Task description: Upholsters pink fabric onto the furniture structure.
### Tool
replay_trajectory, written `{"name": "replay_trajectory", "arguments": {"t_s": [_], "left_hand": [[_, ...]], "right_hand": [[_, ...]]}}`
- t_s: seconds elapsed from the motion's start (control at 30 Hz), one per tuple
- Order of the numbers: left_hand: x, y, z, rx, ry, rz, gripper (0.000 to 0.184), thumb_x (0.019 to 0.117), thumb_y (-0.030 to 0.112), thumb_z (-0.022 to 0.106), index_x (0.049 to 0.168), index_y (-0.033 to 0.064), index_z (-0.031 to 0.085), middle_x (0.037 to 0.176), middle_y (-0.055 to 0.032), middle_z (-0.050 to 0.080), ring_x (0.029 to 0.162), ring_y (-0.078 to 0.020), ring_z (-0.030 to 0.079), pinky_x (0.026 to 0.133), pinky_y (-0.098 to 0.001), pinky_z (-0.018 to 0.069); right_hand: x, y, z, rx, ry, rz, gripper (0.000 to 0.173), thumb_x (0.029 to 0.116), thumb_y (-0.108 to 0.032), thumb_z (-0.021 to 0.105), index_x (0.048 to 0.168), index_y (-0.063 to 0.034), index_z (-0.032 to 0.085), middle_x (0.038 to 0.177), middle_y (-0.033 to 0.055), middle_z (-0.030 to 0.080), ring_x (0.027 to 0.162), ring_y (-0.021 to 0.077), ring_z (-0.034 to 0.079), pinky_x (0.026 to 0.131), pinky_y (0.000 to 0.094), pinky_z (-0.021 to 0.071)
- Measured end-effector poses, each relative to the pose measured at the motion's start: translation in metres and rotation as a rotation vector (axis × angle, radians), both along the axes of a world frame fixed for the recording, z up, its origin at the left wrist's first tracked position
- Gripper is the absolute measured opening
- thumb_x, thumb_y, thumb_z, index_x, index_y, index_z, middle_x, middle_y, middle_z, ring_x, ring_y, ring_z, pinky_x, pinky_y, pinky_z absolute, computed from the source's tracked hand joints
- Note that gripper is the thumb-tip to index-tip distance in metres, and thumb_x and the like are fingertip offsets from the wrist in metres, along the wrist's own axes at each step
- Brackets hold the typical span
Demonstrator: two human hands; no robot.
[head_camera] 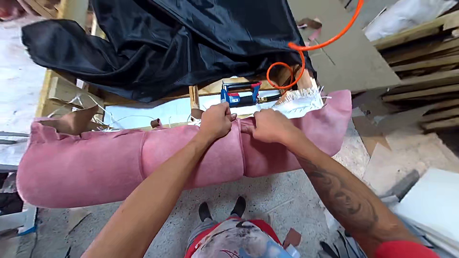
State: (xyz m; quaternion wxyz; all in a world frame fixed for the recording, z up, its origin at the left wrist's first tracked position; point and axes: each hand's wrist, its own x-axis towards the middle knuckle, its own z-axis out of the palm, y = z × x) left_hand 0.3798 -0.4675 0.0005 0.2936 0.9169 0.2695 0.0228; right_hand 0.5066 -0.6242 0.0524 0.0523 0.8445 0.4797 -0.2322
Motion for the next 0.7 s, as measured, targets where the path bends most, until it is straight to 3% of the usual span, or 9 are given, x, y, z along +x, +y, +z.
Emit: {"name": "replay_trajectory", "arguments": {"t_s": [0.07,0.13,0.23,0.33,0.37,0.47,0.53,0.6,0.7], "left_hand": [[0.0,-0.001,0.004,0.019,0.03,0.01,0.028,0.0996,0.036,0.064,0.085,0.0118,0.064,0.077,-0.008,0.064,0.078,-0.0302,0.066,0.068,-0.0581,0.0528],[-0.001,-0.003,0.006,0.048,0.05,0.014,0.027,0.0986,0.036,0.064,0.084,0.0127,0.064,0.076,-0.0074,0.065,0.077,-0.03,0.067,0.067,-0.0575,0.053],[0.003,-0.001,0.005,0.023,0.036,0.025,0.024,0.0964,0.032,0.067,0.082,0.0131,0.064,0.071,-0.0062,0.063,0.073,-0.0282,0.066,0.065,-0.0558,0.0524],[0.013,0.0,-0.004,0.005,0.004,0.037,0.023,0.0956,0.027,0.068,0.08,0.011,0.062,0.071,-0.0067,0.062,0.07,-0.0272,0.064,0.063,-0.0531,0.0532],[0.016,0.0,-0.003,0.021,0.019,0.045,0.023,0.0965,0.027,0.066,0.083,0.0093,0.063,0.076,-0.008,0.063,0.075,-0.028,0.065,0.067,-0.0533,0.0547],[0.011,-0.009,-0.002,0.009,0.051,0.085,0.024,0.0976,0.03,0.063,0.09,0.0075,0.065,0.083,-0.011,0.066,0.082,-0.031,0.068,0.072,-0.0563,0.056],[0.008,-0.01,0.001,0.027,0.06,0.113,0.026,0.0988,0.033,0.061,0.091,0.009,0.066,0.082,-0.0111,0.067,0.081,-0.0321,0.069,0.07,-0.058,0.0561],[0.01,-0.009,0.002,0.055,0.108,0.116,0.028,0.0994,0.037,0.06,0.092,0.0112,0.066,0.083,-0.0095,0.068,0.083,-0.0305,0.069,0.071,-0.0574,0.0565],[0.011,-0.007,0.003,0.033,0.098,0.05,0.024,0.0985,0.033,0.061,0.09,0.0109,0.066,0.083,-0.0084,0.067,0.082,-0.0287,0.068,0.072,-0.0553,0.0566]], "right_hand": [[0.014,0.012,-0.006,0.017,0.068,0.065,0.042,0.0987,-0.048,0.06,0.087,-0.0088,0.068,0.083,0.0135,0.066,0.085,0.0347,0.067,0.068,0.0591,0.0527],[0.017,0.012,-0.018,0.218,0.046,0.13,0.026,0.093,-0.027,0.065,0.074,-0.0101,0.066,0.074,0.0107,0.064,0.077,0.0319,0.067,0.063,0.0568,0.052],[0.017,0.006,-0.048,0.552,-0.09,0.18,0.024,0.0939,-0.023,0.062,0.075,-0.0083,0.066,0.073,0.0101,0.065,0.076,0.0307,0.069,0.064,0.0529,0.0539],[0.022,0.023,-0.078,0.717,-0.223,0.13,0.028,0.0872,-0.026,0.063,0.067,-0.0067,0.062,0.065,0.0104,0.061,0.063,0.0298,0.066,0.052,0.05,0.049],[0.029,0.035,-0.082,0.743,-0.288,0.111,0.03,0.0857,-0.027,0.061,0.065,-0.0057,0.061,0.064,0.0118,0.062,0.061,0.0312,0.066,0.05,0.0507,0.0485],[0.054,0.064,-0.045,0.736,-0.331,-0.161,0.028,0.1,-0.021,0.055,0.09,0.0015,0.069,0.085,0.0221,0.07,0.083,0.0427,0.071,0.067,0.0612,0.0553],[0.057,0.071,-0.004,0.853,-0.323,-0.207,0.033,0.1063,-0.026,0.05,0.097,-0.0013,0.07,0.087,0.0199,0.071,0.088,0.0403,0.072,0.074,0.0598,0.056],[0.045,0.046,0.026,0.788,-0.244,-0.046,0.036,0.1077,-0.031,0.05,0.093,-0.0033,0.068,0.085,0.0172,0.069,0.085,0.0375,0.071,0.072,0.0581,0.0573],[0.037,-0.011,0.023,0.321,-0.019,-0.029,0.051,0.0989,-0.057,0.058,0.091,-0.008,0.072,0.091,0.015,0.069,0.092,0.0361,0.069,0.078,0.061,0.0559]]}}
